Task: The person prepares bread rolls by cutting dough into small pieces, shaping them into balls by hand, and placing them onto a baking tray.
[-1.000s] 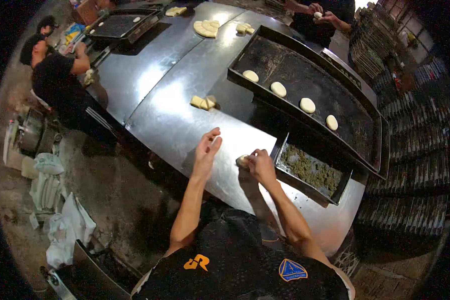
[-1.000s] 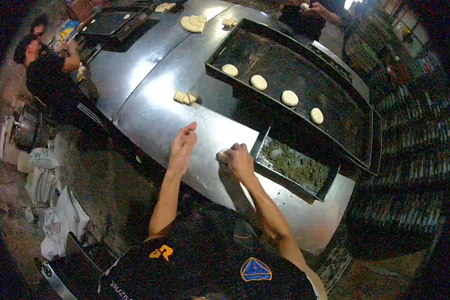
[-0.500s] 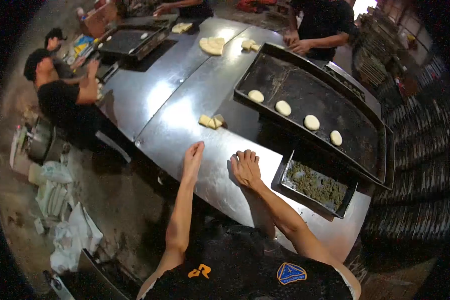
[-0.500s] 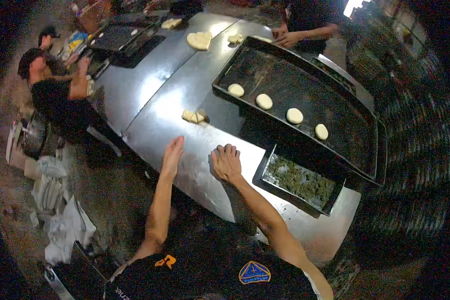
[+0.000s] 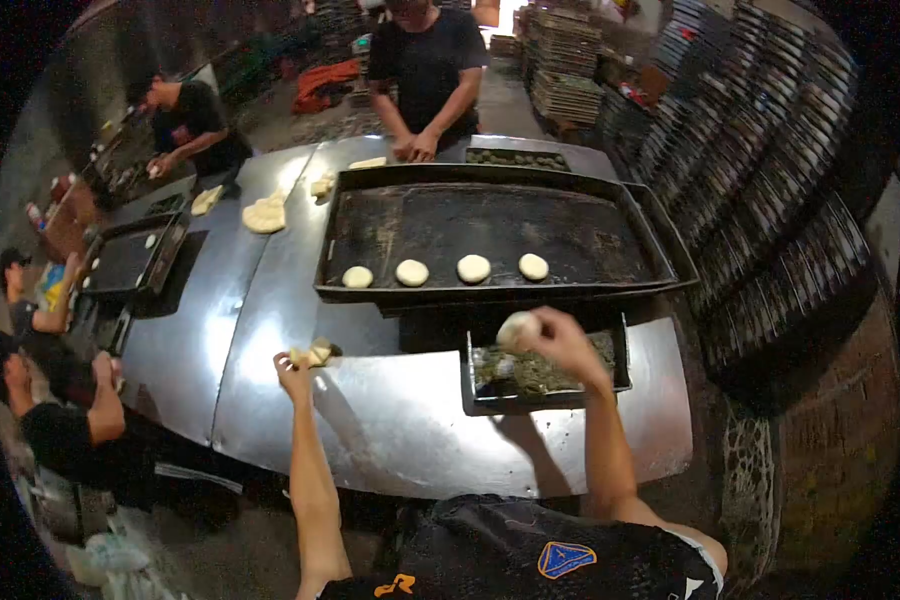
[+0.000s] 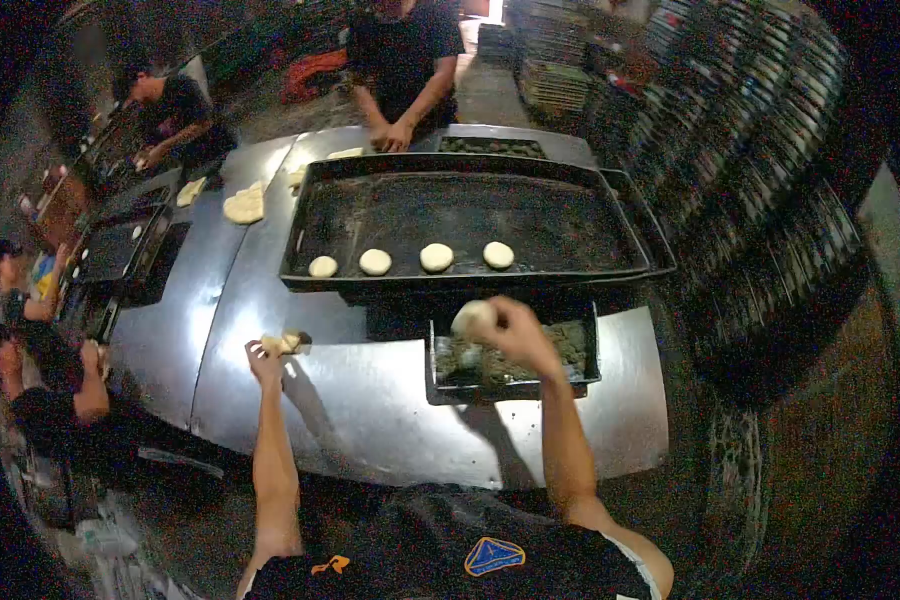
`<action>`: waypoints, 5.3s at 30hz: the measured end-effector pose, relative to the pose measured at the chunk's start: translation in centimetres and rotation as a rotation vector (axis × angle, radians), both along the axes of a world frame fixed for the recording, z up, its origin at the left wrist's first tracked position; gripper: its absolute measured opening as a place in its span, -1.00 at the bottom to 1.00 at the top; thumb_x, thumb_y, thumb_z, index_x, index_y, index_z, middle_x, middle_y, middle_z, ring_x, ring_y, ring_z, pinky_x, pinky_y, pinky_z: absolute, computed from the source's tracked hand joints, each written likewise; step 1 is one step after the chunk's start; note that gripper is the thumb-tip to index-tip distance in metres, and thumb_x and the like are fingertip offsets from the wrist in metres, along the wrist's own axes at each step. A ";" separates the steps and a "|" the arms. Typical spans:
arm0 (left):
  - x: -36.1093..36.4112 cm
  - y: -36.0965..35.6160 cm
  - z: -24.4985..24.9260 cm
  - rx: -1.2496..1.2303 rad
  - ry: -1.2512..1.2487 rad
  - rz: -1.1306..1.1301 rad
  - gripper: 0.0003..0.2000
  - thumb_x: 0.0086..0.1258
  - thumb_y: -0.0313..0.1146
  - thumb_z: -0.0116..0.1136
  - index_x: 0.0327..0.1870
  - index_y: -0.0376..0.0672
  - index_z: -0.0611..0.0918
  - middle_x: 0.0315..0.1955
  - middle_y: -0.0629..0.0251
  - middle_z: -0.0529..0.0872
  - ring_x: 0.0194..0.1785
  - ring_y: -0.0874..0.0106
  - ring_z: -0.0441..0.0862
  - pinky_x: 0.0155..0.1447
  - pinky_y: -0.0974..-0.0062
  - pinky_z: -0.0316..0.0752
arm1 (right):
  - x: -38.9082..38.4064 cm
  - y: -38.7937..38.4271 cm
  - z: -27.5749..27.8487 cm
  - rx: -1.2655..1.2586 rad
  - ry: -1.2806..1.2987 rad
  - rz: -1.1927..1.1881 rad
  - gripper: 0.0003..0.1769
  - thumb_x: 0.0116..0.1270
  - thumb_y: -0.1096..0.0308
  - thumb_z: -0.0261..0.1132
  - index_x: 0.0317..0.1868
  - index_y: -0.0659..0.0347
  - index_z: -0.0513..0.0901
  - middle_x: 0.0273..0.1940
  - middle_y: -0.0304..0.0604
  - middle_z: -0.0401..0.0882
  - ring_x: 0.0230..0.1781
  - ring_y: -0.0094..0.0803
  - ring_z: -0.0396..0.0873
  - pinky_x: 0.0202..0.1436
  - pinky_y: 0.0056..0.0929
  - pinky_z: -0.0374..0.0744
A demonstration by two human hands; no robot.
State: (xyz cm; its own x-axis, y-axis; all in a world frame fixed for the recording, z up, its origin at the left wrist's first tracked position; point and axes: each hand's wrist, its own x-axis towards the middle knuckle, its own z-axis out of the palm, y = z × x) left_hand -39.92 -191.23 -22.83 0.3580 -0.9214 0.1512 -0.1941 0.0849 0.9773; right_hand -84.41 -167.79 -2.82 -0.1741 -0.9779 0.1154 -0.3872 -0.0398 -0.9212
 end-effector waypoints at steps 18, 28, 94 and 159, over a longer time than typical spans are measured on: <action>-10.5 19.0 12.9 0.284 0.605 -0.415 -0.64 0.39 -0.43 0.13 0.17 -0.17 0.39 -0.02 0.19 0.55 -0.04 0.38 0.58 -0.02 0.56 0.56 | 5.3 -2.5 -3.8 -0.208 0.129 0.074 -0.67 0.27 0.22 0.31 -0.07 0.28 0.66 -0.17 -0.01 0.67 -0.19 -0.25 0.63 -0.10 -0.28 0.58; -17.8 23.0 9.0 0.426 0.474 -0.816 -0.71 0.30 -0.51 0.26 0.02 -0.34 0.54 -0.13 0.20 0.64 -0.13 0.49 0.61 -0.01 0.59 0.55 | 10.2 4.5 -6.9 0.233 -0.169 0.033 -0.67 0.25 0.20 0.39 -0.14 0.31 0.69 -0.32 -0.10 0.70 -0.28 -0.44 0.61 -0.18 -0.41 0.55; -13.7 22.3 14.0 0.516 1.094 -0.712 -0.55 0.49 -0.14 0.06 0.23 -0.27 0.41 -0.01 0.22 0.54 0.05 0.47 0.54 0.20 0.46 0.47 | 13.4 -0.5 -3.4 -0.020 -0.018 0.297 -0.77 0.18 0.46 0.41 -0.13 0.26 0.72 -0.14 -0.07 0.60 -0.24 -0.31 0.59 -0.12 -0.39 0.62; -9.3 8.0 3.7 -0.105 -0.100 -0.321 -0.68 0.35 -0.44 0.22 0.06 -0.25 0.44 -0.14 0.23 0.57 -0.14 0.45 0.54 0.01 0.46 0.48 | -23.0 -0.8 -2.7 -0.150 0.382 -0.883 -0.72 0.10 0.33 0.37 -0.22 0.35 0.65 -0.28 0.07 0.67 -0.28 -0.11 0.67 -0.14 -0.26 0.60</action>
